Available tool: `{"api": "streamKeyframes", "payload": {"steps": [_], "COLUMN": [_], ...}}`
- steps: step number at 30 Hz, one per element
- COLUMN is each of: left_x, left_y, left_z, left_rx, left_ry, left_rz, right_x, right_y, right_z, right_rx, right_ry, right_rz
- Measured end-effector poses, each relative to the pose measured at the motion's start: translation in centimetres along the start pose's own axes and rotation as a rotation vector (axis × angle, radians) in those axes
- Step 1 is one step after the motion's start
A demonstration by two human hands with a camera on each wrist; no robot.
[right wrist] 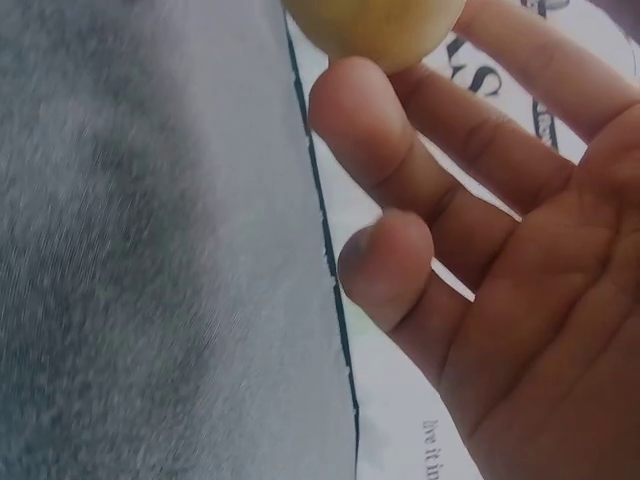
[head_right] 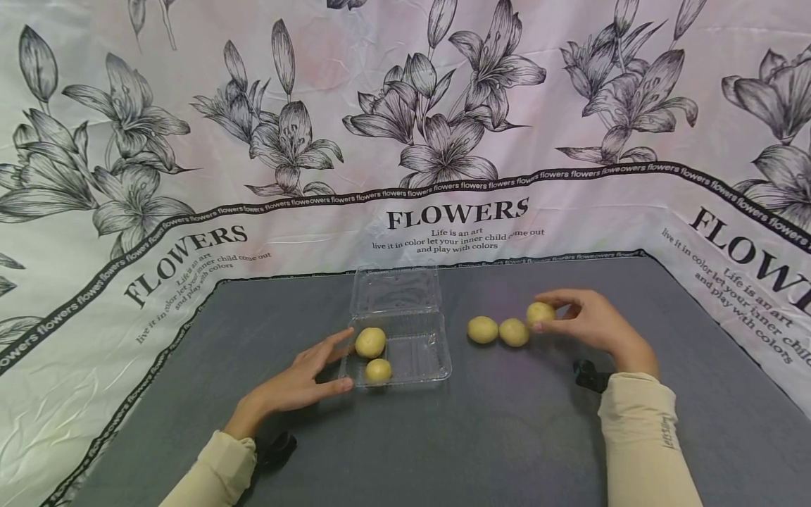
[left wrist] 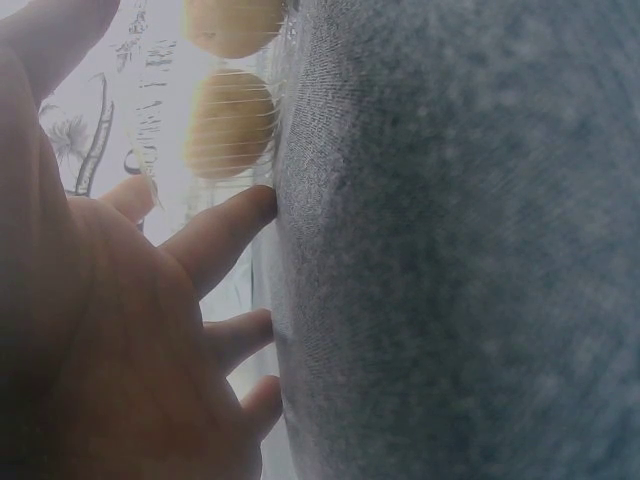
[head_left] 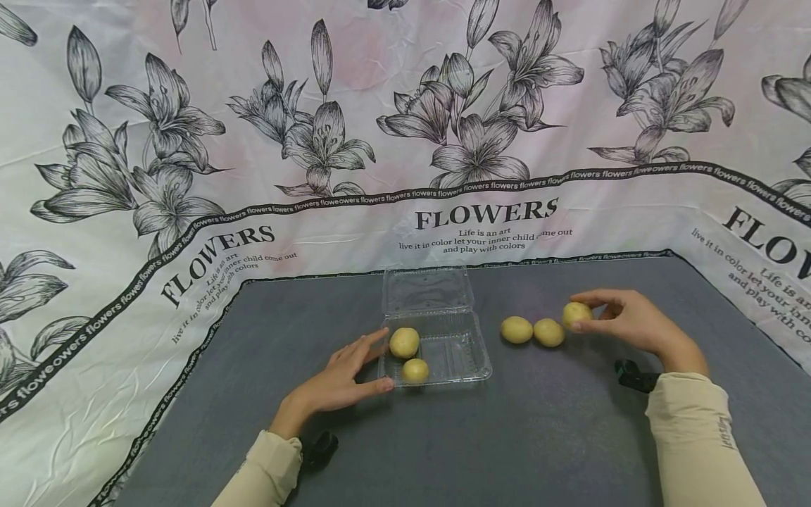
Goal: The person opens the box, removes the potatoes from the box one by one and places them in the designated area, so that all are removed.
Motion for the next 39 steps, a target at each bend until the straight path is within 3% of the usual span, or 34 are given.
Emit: {"api": "streamKeyframes", "payload": {"steps": [13,27,39], "left_x": [0.1,0.1,0.1], "left_y": [0.1,0.1,0.1], "left_z": [0.0,0.0,0.0], "left_rx": [0.012,0.002,-0.001], "left_ry": [-0.011,-0.010,-0.010], "left_rz": [0.004,0.007,0.003], "right_x": [0.5,1.2,1.7], "right_y": [-1.6,-1.9,-2.0], "right_z": [-0.4,-0.3,-0.2], "right_rx": [0.055,0.024,0.045], "right_ry": [0.072,0.118,0.165], "right_rz": [0.027,0.027,0.048]}}
Point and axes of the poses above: each hand's wrist, its own z-axis towards the middle knuckle, its own x-axis out of the palm, y = z × x, the point moved 4 cm from there along z, towards the middle knuckle, and after that the axes turned 11 degrees about -y, right-handed, at the moved point
